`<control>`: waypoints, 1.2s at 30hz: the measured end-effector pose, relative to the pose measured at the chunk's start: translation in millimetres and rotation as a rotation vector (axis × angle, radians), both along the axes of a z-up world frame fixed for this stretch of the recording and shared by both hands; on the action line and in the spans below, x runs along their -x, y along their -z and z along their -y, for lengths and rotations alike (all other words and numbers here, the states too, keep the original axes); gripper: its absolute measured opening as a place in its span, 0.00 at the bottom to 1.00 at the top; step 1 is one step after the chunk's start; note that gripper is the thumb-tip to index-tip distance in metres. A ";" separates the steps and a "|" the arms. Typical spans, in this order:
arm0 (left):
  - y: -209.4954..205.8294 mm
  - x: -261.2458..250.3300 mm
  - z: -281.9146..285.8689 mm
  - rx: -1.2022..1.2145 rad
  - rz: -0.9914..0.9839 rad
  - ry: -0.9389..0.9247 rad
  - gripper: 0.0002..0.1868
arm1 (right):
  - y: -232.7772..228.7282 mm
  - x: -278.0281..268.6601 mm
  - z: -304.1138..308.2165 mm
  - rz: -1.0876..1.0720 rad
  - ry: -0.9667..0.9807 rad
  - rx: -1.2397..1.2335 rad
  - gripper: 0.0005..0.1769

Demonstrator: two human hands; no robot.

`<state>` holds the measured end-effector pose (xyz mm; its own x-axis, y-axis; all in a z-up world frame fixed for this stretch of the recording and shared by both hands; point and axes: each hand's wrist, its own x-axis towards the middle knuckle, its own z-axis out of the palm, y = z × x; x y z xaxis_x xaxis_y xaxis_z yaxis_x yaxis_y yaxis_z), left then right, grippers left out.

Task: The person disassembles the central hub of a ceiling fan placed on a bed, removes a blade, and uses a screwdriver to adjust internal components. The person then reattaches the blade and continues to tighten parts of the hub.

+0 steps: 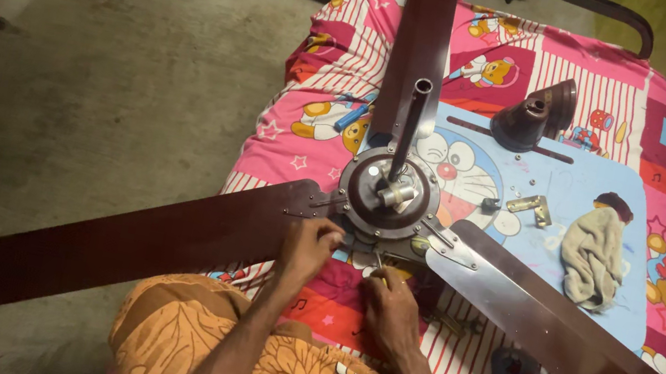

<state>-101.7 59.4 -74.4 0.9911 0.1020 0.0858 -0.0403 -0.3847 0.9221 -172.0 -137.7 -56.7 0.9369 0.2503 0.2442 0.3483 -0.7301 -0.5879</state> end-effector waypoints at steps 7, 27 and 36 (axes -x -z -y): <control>-14.8 -33.3 -86.2 -0.315 0.203 -0.390 0.03 | -31.1 -11.1 12.3 0.125 0.151 -0.121 0.14; 4.7 -58.5 -97.4 -0.572 0.054 -0.286 0.04 | 0.5 -131.8 -7.6 -0.040 0.393 -0.383 0.31; -2.5 -60.9 -100.4 -0.519 0.121 -0.235 0.03 | -45.4 -156.6 43.9 -0.133 -0.108 -0.169 0.30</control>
